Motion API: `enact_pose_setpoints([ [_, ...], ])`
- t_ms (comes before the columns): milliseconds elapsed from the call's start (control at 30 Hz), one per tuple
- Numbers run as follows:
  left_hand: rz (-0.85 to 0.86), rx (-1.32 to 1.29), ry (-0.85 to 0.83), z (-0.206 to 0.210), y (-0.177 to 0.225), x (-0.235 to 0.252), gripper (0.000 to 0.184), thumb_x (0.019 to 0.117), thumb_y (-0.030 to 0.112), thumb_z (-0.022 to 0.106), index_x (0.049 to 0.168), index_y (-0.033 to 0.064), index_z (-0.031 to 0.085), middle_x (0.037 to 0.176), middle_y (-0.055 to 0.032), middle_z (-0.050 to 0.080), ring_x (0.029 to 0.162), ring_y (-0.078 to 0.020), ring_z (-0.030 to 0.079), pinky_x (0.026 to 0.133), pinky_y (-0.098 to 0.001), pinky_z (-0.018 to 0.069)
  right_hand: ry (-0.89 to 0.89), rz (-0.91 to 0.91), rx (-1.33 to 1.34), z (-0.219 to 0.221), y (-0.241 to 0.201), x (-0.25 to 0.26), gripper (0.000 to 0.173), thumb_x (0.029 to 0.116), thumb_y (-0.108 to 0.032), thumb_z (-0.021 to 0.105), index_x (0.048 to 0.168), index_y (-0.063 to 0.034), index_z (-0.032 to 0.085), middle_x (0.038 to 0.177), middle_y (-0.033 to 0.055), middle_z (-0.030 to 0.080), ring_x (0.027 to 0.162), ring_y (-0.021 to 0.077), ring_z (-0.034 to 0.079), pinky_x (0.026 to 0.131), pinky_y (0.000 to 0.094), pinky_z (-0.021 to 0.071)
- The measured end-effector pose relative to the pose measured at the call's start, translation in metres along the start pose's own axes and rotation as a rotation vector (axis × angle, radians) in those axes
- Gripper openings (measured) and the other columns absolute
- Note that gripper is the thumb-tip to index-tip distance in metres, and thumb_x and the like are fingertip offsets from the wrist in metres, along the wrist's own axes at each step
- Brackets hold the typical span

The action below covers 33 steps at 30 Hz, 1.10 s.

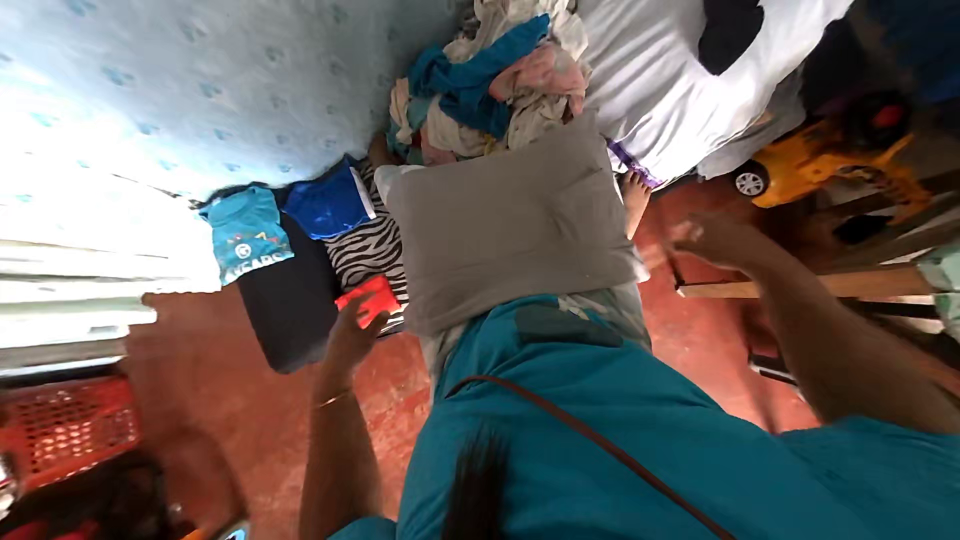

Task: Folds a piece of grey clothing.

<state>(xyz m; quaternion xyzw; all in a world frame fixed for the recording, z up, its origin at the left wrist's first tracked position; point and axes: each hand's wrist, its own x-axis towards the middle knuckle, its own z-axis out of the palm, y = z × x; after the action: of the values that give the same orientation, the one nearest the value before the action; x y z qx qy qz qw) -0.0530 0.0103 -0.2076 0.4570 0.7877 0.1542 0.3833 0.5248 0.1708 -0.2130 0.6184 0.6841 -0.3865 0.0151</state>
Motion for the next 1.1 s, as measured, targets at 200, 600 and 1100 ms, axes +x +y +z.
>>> enact_pose_setpoints([
  [200, 0.424, 0.048, 0.045, 0.049, 0.034, 0.039, 0.057, 0.0928, 0.003, 0.064, 0.147, 0.0037, 0.049, 0.15, -0.0251, 0.045, 0.128, -0.0397, 0.054, 0.101, -0.0565, 0.0498, 0.17, -0.462, -0.018, 0.015, -0.109, 0.064, 0.071, 0.0872, -0.002, 0.072, 0.153, -0.006, 0.045, 0.159, 0.027, 0.036, 0.146, 0.0473, 0.034, 0.115, 0.0684, 0.0307],
  [600, 0.376, 0.166, -0.107, -0.006, 0.001, 0.045, 0.021, 0.0967, 0.01, 0.067, 0.105, -0.0084, 0.069, 0.116, -0.0274, 0.065, 0.117, -0.0414, 0.06, 0.103, -0.0618, 0.0444, -0.095, -0.435, 0.054, -0.042, -0.106, 0.05, 0.014, 0.0949, 0.006, 0.061, 0.108, 0.0061, 0.066, 0.105, 0.0218, 0.068, 0.097, 0.0328, 0.066, 0.091, 0.0549, 0.053],
  [1100, -0.097, -0.765, -0.145, 0.049, -0.041, 0.042, 0.027, 0.11, 0.025, 0.039, 0.129, 0.0116, 0.053, 0.102, 0.0024, 0.068, 0.092, -0.0076, 0.068, 0.086, -0.0302, 0.0577, -0.182, 0.201, 0.506, 0.031, -0.023, 0.03, 0.039, 0.1063, -0.026, 0.055, 0.133, 0.0018, 0.057, 0.124, 0.0225, 0.063, 0.108, 0.0324, 0.064, 0.093, 0.0528, 0.0543],
])
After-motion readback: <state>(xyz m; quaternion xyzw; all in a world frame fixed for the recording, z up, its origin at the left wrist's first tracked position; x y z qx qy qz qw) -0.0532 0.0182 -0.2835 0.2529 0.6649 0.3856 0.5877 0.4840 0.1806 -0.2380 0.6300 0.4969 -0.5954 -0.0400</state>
